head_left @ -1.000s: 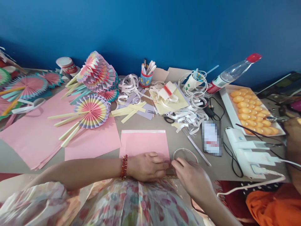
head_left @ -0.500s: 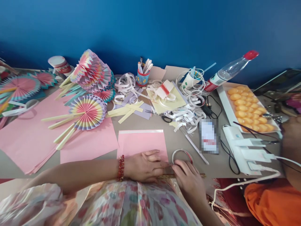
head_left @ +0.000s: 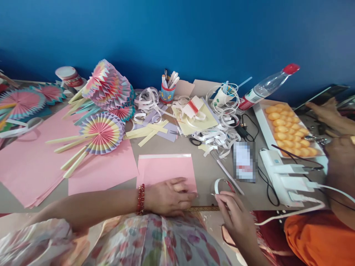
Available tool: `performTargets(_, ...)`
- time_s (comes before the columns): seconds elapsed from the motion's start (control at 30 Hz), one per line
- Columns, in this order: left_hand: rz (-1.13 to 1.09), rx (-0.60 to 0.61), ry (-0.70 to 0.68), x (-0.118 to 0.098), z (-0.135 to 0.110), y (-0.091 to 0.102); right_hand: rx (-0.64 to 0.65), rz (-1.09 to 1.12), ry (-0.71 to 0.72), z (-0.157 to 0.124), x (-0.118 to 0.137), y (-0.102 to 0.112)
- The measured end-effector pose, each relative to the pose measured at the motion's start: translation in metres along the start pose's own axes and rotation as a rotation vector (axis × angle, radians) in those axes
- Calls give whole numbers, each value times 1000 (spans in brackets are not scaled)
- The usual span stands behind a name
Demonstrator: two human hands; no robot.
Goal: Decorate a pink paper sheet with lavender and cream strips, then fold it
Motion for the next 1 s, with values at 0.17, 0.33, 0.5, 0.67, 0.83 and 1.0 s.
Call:
performTargets(0.17,-53,10,12,0,-2,-3,-23,138,-21,20,4,14)
performTargets(0.33,-212,-26,19,3,0,5,-120,258,-18,53,14,25)
performTargets(0.5,-481,-241,196,23,-1,51,-139,475,21,80,26,18)
performTargets(0.67,-549,-605,707,72,-38,99,-28,691,70,99,49,2)
performTargets(0.83,-489,-637,668,79,-48,115,112,866,60,111,61,-5)
performTargets(1.0,-625,-541,582,66,-32,108,211,1018,41,115,72,-14)
Point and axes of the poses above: each hand's wrist, its own z-axis towards the middle knuckle, its own y-axis out of the back of the hand, x = y × z, the point moved 7 cm from there along z, towards the middle knuckle, and after that the axes turned 3 degrees about -z, right-handed, at the moved point
